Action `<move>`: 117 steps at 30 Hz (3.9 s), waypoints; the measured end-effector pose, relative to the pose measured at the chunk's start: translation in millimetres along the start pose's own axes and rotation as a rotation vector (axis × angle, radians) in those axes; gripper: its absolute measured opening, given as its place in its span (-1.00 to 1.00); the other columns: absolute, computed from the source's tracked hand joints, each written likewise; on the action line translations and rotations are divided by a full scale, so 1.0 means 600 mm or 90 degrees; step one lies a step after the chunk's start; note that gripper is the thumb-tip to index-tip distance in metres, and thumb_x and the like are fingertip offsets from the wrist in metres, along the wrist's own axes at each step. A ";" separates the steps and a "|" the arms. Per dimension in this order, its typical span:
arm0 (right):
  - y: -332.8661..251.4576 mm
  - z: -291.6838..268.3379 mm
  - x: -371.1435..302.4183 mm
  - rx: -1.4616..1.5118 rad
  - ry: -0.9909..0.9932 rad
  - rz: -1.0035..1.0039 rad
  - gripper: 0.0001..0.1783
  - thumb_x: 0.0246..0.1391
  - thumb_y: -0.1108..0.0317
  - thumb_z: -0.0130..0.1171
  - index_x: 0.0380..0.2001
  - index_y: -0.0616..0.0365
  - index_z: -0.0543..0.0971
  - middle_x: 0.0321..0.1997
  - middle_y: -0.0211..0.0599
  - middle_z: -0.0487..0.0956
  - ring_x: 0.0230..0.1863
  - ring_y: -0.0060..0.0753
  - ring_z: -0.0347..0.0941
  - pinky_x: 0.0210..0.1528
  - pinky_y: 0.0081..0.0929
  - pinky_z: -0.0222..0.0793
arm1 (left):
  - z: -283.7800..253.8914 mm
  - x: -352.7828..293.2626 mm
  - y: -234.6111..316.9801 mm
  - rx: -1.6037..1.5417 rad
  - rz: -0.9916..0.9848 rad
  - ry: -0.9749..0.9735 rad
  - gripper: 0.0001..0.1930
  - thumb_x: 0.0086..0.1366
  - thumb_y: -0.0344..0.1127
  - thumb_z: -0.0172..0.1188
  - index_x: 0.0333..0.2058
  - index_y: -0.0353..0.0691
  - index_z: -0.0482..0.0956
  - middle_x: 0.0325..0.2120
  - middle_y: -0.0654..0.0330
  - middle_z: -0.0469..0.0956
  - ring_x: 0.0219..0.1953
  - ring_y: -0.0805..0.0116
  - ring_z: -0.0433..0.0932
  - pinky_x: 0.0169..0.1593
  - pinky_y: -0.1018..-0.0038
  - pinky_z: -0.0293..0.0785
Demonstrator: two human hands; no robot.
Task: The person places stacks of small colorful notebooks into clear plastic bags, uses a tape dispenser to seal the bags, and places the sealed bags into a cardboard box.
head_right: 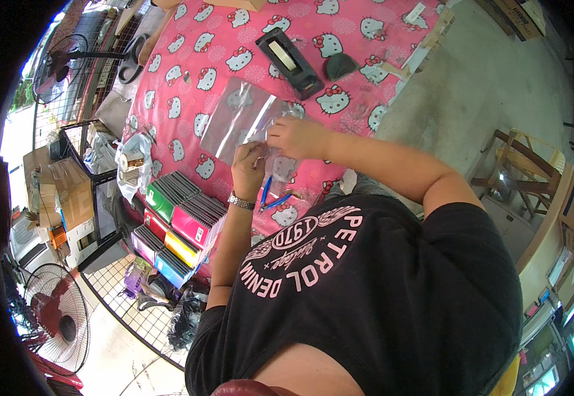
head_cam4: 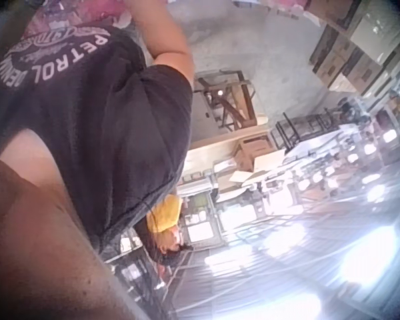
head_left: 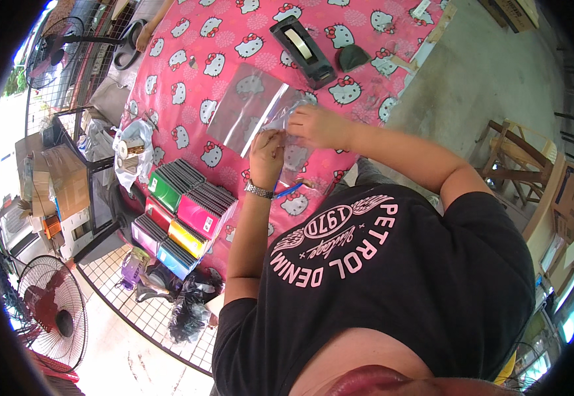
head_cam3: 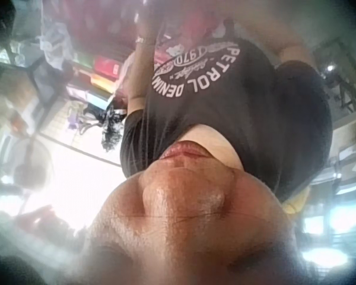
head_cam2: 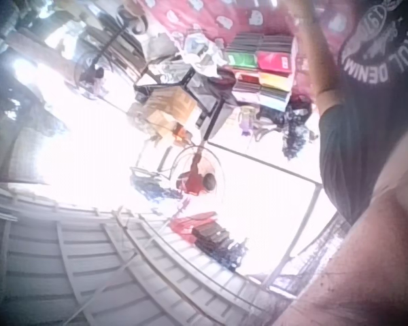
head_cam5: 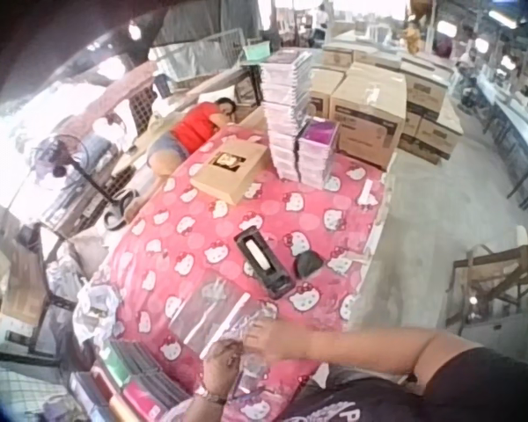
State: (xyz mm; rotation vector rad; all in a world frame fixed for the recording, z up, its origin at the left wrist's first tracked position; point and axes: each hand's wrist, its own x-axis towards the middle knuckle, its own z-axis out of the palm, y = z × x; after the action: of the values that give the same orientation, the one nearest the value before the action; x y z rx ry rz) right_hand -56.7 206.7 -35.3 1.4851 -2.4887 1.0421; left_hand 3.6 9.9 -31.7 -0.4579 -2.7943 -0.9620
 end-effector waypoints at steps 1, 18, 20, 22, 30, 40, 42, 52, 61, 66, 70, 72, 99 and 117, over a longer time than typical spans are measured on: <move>-0.002 0.010 0.001 -0.003 0.001 0.020 -0.74 -0.20 0.31 0.22 -0.37 0.15 0.52 -0.25 -0.24 0.49 -0.16 -0.18 0.39 -0.08 -0.25 0.31 | 0.003 0.000 0.003 -0.015 -0.022 0.002 -0.75 -0.07 -0.55 0.21 -0.32 -0.26 0.62 -0.31 0.17 0.52 -0.23 0.18 0.48 -0.18 0.35 0.44; 0.064 -0.007 0.048 0.144 0.155 0.348 -0.70 0.00 0.09 0.18 -0.47 0.12 0.62 -0.30 -0.17 0.50 -0.19 -0.16 0.38 -0.11 -0.25 0.30 | -0.002 0.037 -0.007 0.054 -0.418 -0.140 -0.58 -0.15 -0.23 0.35 -0.20 -0.02 0.64 -0.46 0.39 0.63 -0.20 0.26 0.43 -0.08 0.32 0.30; 0.143 -0.049 0.023 0.137 0.233 0.545 -0.68 -0.02 0.05 0.21 -0.45 0.10 0.64 -0.33 -0.15 0.56 -0.16 -0.14 0.41 -0.10 -0.25 0.34 | -0.009 0.065 0.018 0.140 -0.354 -0.158 -0.61 -0.16 -0.23 0.35 -0.24 -0.03 0.66 -0.43 0.33 0.62 -0.16 0.21 0.41 -0.04 0.30 0.30; 0.191 -0.034 -0.007 0.059 0.181 0.656 -0.68 -0.04 0.04 0.23 -0.44 0.09 0.64 -0.34 -0.17 0.59 -0.20 -0.15 0.44 -0.11 -0.28 0.37 | -0.012 0.070 0.020 0.197 -0.283 -0.138 -0.62 -0.17 -0.23 0.36 -0.25 -0.05 0.66 -0.40 0.24 0.60 -0.19 0.19 0.44 -0.01 0.28 0.30; 0.160 0.016 -0.040 0.545 0.406 0.563 -0.80 0.05 0.29 0.21 -0.51 0.22 0.57 -0.57 -0.44 0.43 -0.47 -0.61 0.36 -0.34 -0.60 0.33 | -0.010 0.039 -0.055 -0.315 -0.329 -0.127 -0.65 -0.09 -0.48 0.37 -0.23 -0.27 0.59 -0.31 0.24 0.55 -0.34 0.48 0.47 -0.18 0.47 0.42; 0.177 0.048 -0.039 1.223 -0.110 0.589 -0.89 0.16 0.38 0.04 -0.25 0.14 0.45 -0.50 -0.54 0.40 -0.65 -0.75 0.19 -0.61 -0.76 0.09 | 0.003 0.047 -0.076 -0.480 -0.405 -0.167 -0.66 0.01 -0.53 0.34 -0.19 -0.37 0.54 -0.36 0.29 0.57 -0.34 0.58 0.48 -0.28 0.59 0.42; 0.148 0.007 0.051 1.082 -0.193 0.413 -0.81 0.13 0.23 0.10 -0.38 0.13 0.49 -0.55 -0.53 0.41 -0.63 -0.69 0.25 -0.59 -0.65 0.16 | 0.003 0.037 -0.084 -0.459 -0.405 -0.163 -0.67 0.00 -0.54 0.34 -0.20 -0.37 0.54 -0.34 0.28 0.57 -0.34 0.57 0.48 -0.29 0.59 0.42; 0.170 0.032 0.183 0.045 -0.747 0.422 -0.31 -0.31 -0.27 0.34 -0.39 0.21 0.60 -0.43 -0.17 0.59 -0.42 -0.24 0.53 -0.39 -0.33 0.42 | 0.007 0.049 -0.062 -0.454 -0.362 -0.129 -0.35 0.07 -0.60 0.25 0.12 -0.23 0.18 -0.13 0.09 0.53 -0.12 0.39 0.49 -0.08 0.46 0.44; -0.037 0.052 0.120 -0.230 -0.352 -0.003 -0.33 -0.20 0.11 0.32 0.03 0.11 0.40 -0.02 -0.17 0.46 0.02 -0.19 0.40 -0.02 -0.27 0.35 | 0.105 -0.175 -0.084 -0.741 -0.677 -0.109 -0.76 0.33 -0.27 0.05 -0.09 -0.22 0.43 -0.26 0.17 0.52 -0.22 0.37 0.52 -0.12 0.41 0.45; -0.031 -0.031 0.107 0.223 -0.194 0.058 -0.17 -0.27 0.28 0.35 0.16 0.04 0.29 0.01 -0.19 0.42 0.03 -0.10 0.37 0.06 -0.24 0.31 | 0.105 -0.186 -0.011 -1.002 -0.672 -0.111 -0.57 0.23 -0.27 0.16 0.01 -0.37 0.37 -0.18 0.14 0.51 -0.12 0.30 0.50 -0.05 0.36 0.43; 0.025 -0.022 0.043 0.208 -0.236 0.060 -0.06 -0.29 0.34 0.36 0.24 -0.05 0.17 0.03 -0.10 0.40 0.05 -0.05 0.36 0.09 -0.21 0.29 | 0.025 -0.144 -0.013 -0.714 -0.494 0.048 -0.43 0.10 -0.48 0.21 0.10 -0.36 0.25 -0.03 0.11 0.45 -0.04 0.33 0.47 0.09 0.42 0.36; 0.036 0.010 0.014 0.170 -0.230 0.095 -0.02 -0.28 0.26 0.38 0.26 -0.05 0.13 0.06 -0.03 0.38 0.06 -0.04 0.36 0.10 -0.22 0.28 | 0.018 -0.116 -0.009 -0.645 -0.433 0.038 -0.38 0.08 -0.55 0.19 0.14 -0.31 0.19 -0.01 0.10 0.43 -0.02 0.32 0.45 0.08 0.42 0.37; 0.083 0.032 0.083 0.395 -0.293 0.122 -0.72 -0.10 0.29 0.28 -0.25 0.10 0.62 -0.33 -0.32 0.46 -0.34 -0.40 0.41 -0.27 -0.44 0.33 | -0.003 -0.046 -0.078 -0.729 -0.503 -0.105 -0.58 0.10 -0.48 0.16 -0.01 -0.33 0.46 -0.09 0.23 0.49 0.00 0.42 0.38 0.05 0.44 0.28; 0.025 -0.022 0.026 0.130 -0.108 -0.173 -0.63 -0.24 0.33 0.26 -0.26 0.18 0.54 -0.23 -0.29 0.49 -0.16 -0.24 0.39 -0.11 -0.32 0.36 | -0.045 -0.050 0.031 -0.103 -0.106 -0.050 -0.69 -0.04 -0.55 0.22 -0.23 -0.25 0.61 -0.24 0.12 0.52 -0.10 0.16 0.49 -0.05 0.40 0.44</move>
State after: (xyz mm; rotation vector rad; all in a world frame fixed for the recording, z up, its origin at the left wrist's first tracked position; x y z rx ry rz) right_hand -80.5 207.2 -27.0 1.9812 -2.2471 1.1915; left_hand 39.3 0.0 -7.2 -0.2907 -2.8737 -1.2367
